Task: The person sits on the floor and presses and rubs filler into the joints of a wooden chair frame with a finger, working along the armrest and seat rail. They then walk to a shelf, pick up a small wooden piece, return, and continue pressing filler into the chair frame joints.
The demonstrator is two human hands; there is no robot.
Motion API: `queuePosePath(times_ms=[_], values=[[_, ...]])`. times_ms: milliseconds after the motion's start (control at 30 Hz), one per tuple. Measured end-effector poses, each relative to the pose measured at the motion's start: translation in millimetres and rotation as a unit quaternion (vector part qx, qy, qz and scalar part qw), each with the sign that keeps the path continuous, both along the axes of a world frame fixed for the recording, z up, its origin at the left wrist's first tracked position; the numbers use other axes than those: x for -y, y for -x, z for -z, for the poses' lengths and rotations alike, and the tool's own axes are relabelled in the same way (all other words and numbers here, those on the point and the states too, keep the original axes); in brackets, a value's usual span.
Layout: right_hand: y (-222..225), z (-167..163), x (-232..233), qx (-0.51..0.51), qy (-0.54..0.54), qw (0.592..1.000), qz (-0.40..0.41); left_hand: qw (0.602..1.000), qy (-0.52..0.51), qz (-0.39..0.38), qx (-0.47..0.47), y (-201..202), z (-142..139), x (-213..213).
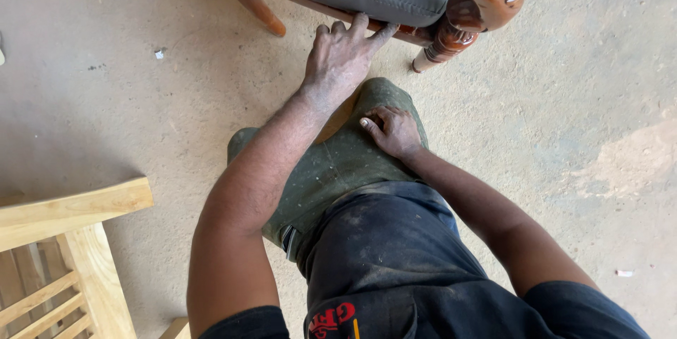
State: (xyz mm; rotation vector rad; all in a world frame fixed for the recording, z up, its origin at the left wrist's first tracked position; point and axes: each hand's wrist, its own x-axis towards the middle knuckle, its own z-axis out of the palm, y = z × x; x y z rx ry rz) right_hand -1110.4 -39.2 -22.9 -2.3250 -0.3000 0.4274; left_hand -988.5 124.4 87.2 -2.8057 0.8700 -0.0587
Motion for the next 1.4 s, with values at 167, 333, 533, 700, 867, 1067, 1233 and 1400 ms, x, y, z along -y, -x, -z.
queuePosePath(times_ms=[167,333,533,700,867,1067,1233,1400], values=[[1,1,1,0.009,-0.002,1.0,0.006,1.0,0.028,-0.008,-0.001,-1,3,-7],[1,-1,1,0.025,-0.014,1.0,0.001,0.997,0.074,0.009,0.033,4,13,-4],[0,-3,1,-0.002,-0.004,1.0,-0.003,0.997,0.039,0.043,0.055,11,18,12],[0,-3,2,-0.001,-0.012,1.0,-0.003,0.995,-0.021,0.063,0.08,2,13,8],[1,-2,2,0.017,-0.013,1.0,-0.004,0.999,-0.022,0.042,0.019,0,8,7],[3,2,1,0.005,-0.006,1.0,0.001,0.999,-0.004,0.019,-0.046,-2,3,5],[3,3,2,0.075,0.0,0.997,-0.002,0.995,0.035,0.007,-0.092,-7,0,0],[3,-2,2,0.008,-0.011,1.0,0.015,0.993,0.08,-0.002,-0.082,-6,0,-6]])
